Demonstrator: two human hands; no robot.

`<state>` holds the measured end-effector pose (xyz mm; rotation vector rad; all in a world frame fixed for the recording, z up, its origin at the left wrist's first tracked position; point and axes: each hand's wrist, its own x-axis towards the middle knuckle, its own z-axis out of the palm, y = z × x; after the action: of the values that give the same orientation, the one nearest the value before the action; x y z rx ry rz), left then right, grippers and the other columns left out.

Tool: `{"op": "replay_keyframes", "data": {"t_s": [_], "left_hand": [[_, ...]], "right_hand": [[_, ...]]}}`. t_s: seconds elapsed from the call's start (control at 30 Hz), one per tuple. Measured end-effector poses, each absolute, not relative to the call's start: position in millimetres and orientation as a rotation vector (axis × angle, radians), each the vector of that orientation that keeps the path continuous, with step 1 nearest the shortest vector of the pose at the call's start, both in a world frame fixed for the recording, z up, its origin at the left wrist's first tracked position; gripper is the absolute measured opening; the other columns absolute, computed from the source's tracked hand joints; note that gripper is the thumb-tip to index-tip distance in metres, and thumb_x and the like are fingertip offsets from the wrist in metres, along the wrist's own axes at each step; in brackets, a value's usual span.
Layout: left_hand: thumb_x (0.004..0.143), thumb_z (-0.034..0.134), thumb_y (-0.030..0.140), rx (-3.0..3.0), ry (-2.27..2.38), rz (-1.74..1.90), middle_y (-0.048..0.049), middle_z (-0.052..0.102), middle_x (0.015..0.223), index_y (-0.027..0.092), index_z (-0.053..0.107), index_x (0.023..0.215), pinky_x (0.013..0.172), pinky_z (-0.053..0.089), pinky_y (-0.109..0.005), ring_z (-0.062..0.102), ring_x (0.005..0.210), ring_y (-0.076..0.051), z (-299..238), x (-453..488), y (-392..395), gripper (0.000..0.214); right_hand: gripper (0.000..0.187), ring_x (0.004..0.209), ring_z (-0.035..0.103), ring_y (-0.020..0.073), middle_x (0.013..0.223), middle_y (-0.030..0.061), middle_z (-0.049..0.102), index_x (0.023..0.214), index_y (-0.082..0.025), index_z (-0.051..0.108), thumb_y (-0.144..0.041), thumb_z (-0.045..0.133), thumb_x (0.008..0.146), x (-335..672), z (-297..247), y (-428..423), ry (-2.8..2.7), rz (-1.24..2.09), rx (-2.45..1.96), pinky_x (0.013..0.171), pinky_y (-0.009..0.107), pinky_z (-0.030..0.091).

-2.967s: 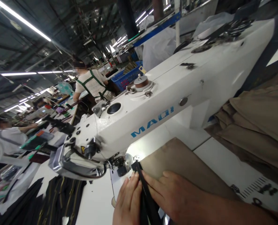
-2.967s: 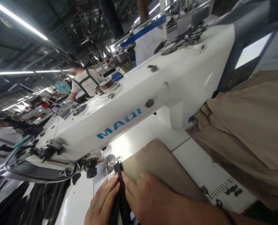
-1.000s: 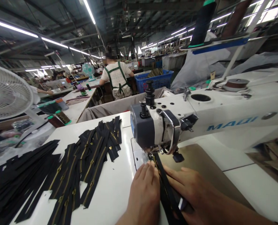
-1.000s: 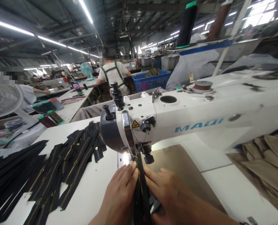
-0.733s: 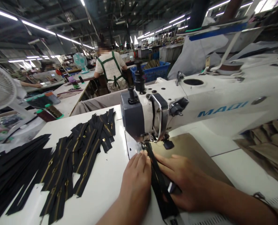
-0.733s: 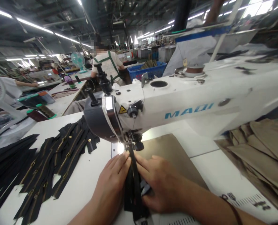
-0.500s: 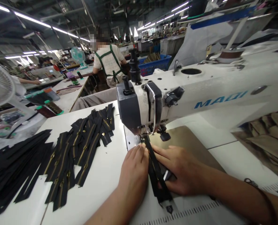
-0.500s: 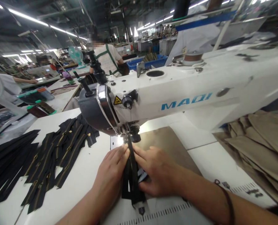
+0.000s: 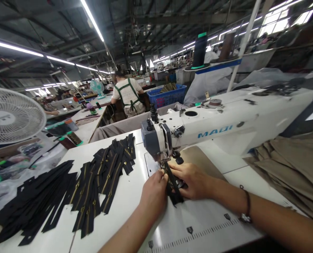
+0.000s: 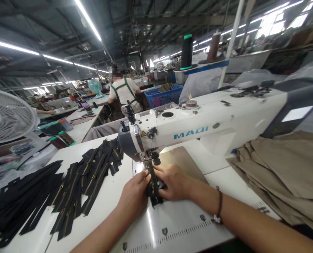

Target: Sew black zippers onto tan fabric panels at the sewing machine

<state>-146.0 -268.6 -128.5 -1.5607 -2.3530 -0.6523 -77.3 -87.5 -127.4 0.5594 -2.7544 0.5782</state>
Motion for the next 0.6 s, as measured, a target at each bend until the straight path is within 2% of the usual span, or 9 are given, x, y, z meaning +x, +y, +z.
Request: {"op": "replay_keyframes", "data": {"t_s": [0.07, 0.13, 0.23, 0.33, 0.43, 0.6], "left_hand": [[0.076, 0.051, 0.003, -1.584, -2.335, -0.649, -0.0149, 0.063, 0.110, 0.012, 0.061, 0.103, 0.082, 0.055, -0.042, 0.062, 0.098, -0.026, -128, -144, -274, 0.030], [0.076, 0.052, 0.003, -1.584, -2.332, -0.668, -0.0135, 0.063, 0.114, 0.014, 0.061, 0.106, 0.087, 0.054, -0.043, 0.061, 0.103, -0.026, -130, -142, -280, 0.033], [0.075, 0.052, 0.001, -1.563, -2.343, -0.716, -0.0108, 0.064, 0.115, 0.015, 0.062, 0.106, 0.091, 0.052, -0.041, 0.061, 0.105, -0.024, -134, -142, -283, 0.035], [0.075, 0.051, -0.001, -1.534, -2.347, -0.749, -0.0111, 0.066, 0.113, 0.014, 0.063, 0.105, 0.091, 0.052, -0.040, 0.062, 0.104, -0.023, -138, -144, -283, 0.036], [0.075, 0.051, -0.001, -1.517, -2.344, -0.756, -0.0107, 0.066, 0.113, 0.016, 0.063, 0.105, 0.091, 0.052, -0.040, 0.062, 0.104, -0.023, -140, -144, -282, 0.036], [0.076, 0.052, -0.001, -1.526, -2.334, -0.717, -0.0121, 0.065, 0.114, 0.014, 0.063, 0.105, 0.091, 0.052, -0.041, 0.061, 0.106, -0.024, -141, -143, -282, 0.035]], "right_hand": [[0.053, 0.099, 0.060, 0.0280, 0.132, 0.0156, 0.048, 0.127, -0.013, 0.049, -0.031, 0.057, 0.078, -63, -134, -90, -2.724, 0.586, 0.534, 0.081, 0.038, 0.050], [0.048, 0.101, 0.060, 0.0273, 0.135, 0.0168, 0.046, 0.128, -0.011, 0.048, -0.029, 0.053, 0.083, -45, -141, -94, -2.682, 0.553, 0.497, 0.083, 0.039, 0.051], [0.035, 0.096, 0.062, 0.0257, 0.129, 0.0179, 0.051, 0.121, -0.009, 0.055, -0.018, 0.040, 0.091, -21, -147, -102, -2.588, 0.418, 0.461, 0.075, 0.038, 0.053], [0.036, 0.094, 0.063, 0.0252, 0.127, 0.0174, 0.053, 0.118, -0.009, 0.058, -0.012, 0.034, 0.092, -9, -146, -111, -2.540, 0.306, 0.490, 0.067, 0.036, 0.053], [0.040, 0.090, 0.064, 0.0258, 0.130, 0.0192, 0.050, 0.122, -0.008, 0.057, -0.010, 0.036, 0.087, -8, -147, -116, -2.590, 0.296, 0.498, 0.066, 0.037, 0.053], [0.061, 0.093, 0.063, 0.0293, 0.137, 0.0210, 0.041, 0.130, -0.009, 0.052, -0.006, 0.042, 0.069, -9, -155, -116, -2.737, 0.347, 0.407, 0.070, 0.042, 0.054]]}}
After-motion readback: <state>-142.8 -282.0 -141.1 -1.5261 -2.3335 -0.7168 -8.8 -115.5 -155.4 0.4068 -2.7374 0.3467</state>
